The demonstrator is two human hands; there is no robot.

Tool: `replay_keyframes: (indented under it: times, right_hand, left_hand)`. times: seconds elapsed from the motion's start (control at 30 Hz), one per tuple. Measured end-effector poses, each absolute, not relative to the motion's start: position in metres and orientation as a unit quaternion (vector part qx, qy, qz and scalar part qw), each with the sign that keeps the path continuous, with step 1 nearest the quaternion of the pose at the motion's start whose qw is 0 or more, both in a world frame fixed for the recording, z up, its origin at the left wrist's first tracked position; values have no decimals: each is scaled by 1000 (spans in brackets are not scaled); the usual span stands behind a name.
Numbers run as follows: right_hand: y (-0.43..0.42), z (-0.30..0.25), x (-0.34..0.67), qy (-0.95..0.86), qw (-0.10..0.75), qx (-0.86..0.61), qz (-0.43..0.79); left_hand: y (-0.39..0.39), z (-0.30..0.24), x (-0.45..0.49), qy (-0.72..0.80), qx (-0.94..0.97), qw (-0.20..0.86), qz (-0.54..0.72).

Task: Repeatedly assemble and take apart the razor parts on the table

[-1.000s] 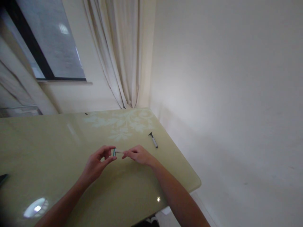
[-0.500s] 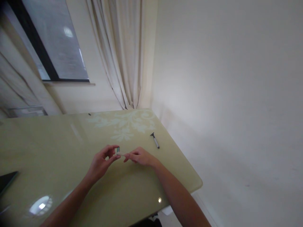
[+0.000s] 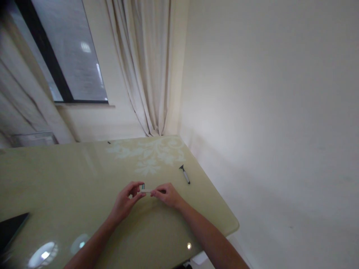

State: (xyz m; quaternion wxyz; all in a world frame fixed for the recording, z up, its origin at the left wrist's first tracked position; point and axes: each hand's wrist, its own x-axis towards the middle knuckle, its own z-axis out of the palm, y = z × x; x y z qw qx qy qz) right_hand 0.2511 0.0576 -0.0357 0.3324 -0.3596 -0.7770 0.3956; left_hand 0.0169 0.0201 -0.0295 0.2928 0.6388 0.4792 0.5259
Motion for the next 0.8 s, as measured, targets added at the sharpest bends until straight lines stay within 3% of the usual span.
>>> replay_keyframes:
  times: [0.2, 0.43, 0.63, 0.8]
  right_hand:
    - [53, -38, 252, -773, 380, -400, 314]
    - [40, -43, 266, -675, 485, -495, 254]
    - [63, -34, 337, -615, 420, -657, 117]
    - [90, -38, 368, -599, 406, -686, 71]
  left_hand:
    - [28, -38, 10, 500, 611, 281, 546]
    - [27, -48, 17, 523, 661, 273, 463]
    - [27, -39, 55, 595, 718, 222, 285]
    - [54, -32, 116, 616, 721, 205, 244]
